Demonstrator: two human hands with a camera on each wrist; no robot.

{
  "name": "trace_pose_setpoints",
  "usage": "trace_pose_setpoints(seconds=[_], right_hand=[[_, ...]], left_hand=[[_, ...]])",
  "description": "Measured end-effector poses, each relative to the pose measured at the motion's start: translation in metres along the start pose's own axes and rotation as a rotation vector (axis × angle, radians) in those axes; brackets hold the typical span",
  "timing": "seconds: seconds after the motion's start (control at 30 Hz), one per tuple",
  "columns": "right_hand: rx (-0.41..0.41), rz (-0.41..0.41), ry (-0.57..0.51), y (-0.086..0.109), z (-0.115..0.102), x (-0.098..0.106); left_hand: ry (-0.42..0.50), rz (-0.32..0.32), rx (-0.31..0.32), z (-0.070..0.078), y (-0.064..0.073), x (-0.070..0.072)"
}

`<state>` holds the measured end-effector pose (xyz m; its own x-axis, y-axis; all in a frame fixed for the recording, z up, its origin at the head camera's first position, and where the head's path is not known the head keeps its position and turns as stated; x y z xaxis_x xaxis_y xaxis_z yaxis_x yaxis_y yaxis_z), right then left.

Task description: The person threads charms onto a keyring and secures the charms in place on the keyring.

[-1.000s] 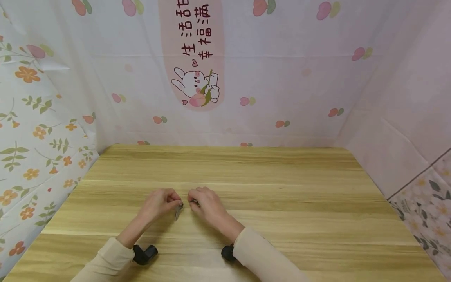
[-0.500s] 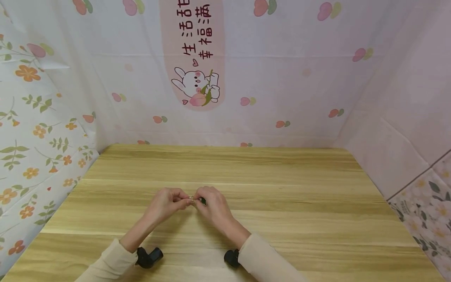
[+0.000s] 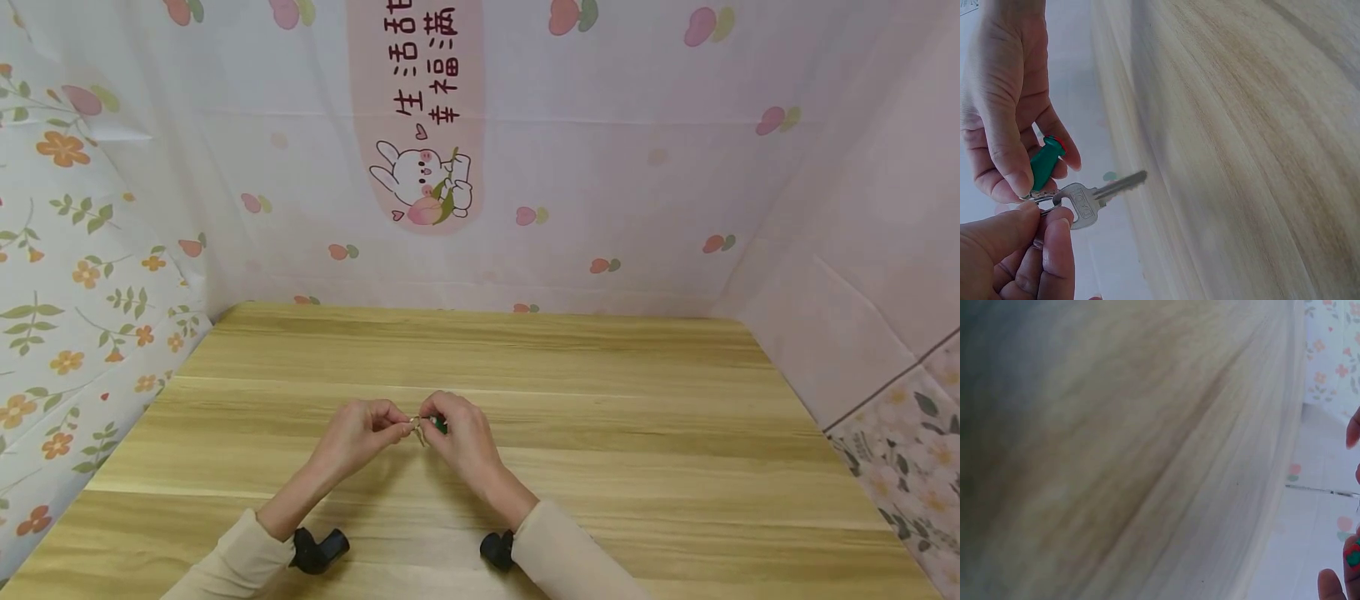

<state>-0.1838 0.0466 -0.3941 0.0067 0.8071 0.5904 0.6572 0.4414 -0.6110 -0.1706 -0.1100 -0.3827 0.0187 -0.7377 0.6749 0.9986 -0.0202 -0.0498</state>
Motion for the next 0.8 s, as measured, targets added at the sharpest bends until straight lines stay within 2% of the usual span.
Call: trace_pose_setpoints(seconds=[0.4, 0.8], right_hand=[[0.0, 0.005, 0.007, 0.0002, 0.0016, -0.0004], [-0.004, 0.0, 0.011, 0.0008, 0.0019, 0.0002]], left_hand=[[-0.021, 0.023, -0.053, 0.001, 0.0006, -0.0019], [-0.018, 0.064, -0.019, 0.0021, 0.0018, -0.0059]])
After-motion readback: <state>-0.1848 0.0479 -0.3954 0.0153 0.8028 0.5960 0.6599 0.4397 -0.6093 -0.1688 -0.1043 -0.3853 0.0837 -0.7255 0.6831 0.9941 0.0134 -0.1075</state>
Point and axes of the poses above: each hand's wrist, its own y-axis away from the middle knuckle, its own x-axis out of the back of the hand, z = x × y, the point moved 3 cm from there along -y, towards the middle knuckle, and after that the axes turned 12 degrees about x, right-handed, at the moved point
